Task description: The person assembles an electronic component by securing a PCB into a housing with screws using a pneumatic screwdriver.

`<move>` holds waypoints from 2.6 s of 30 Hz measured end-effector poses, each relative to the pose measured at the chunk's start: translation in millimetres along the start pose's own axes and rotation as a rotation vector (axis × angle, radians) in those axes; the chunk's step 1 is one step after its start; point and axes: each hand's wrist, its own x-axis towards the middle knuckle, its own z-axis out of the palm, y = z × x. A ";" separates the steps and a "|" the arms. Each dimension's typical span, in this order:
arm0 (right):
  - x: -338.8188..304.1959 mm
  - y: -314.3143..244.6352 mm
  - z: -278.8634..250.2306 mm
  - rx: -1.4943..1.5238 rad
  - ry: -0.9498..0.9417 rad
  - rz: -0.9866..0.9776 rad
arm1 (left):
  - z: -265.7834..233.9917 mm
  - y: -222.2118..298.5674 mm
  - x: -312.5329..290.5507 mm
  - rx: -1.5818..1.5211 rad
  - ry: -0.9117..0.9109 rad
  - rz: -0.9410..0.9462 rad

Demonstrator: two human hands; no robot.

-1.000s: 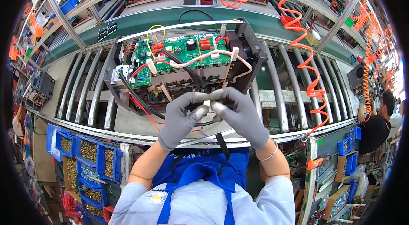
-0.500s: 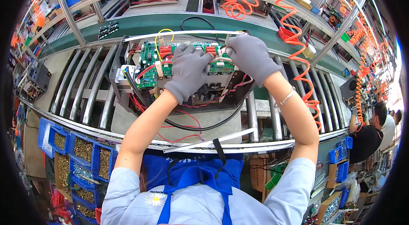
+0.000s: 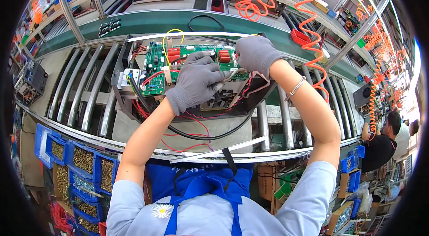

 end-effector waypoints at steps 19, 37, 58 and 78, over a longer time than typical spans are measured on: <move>16.7 -4.4 -9.2 -0.035 -0.137 0.034 | 2.0 -2.4 -0.4 -0.009 0.023 0.011; 22.6 -4.9 6.8 -0.007 -0.109 0.019 | 3.8 -2.2 -0.6 -0.017 0.030 0.013; -89.3 -67.4 44.6 0.427 0.942 -0.171 | -55.9 52.6 -259.4 0.135 0.499 -1.073; -195.9 -111.7 284.6 0.973 0.016 0.360 | 17.6 91.8 -276.2 -0.113 0.156 -1.257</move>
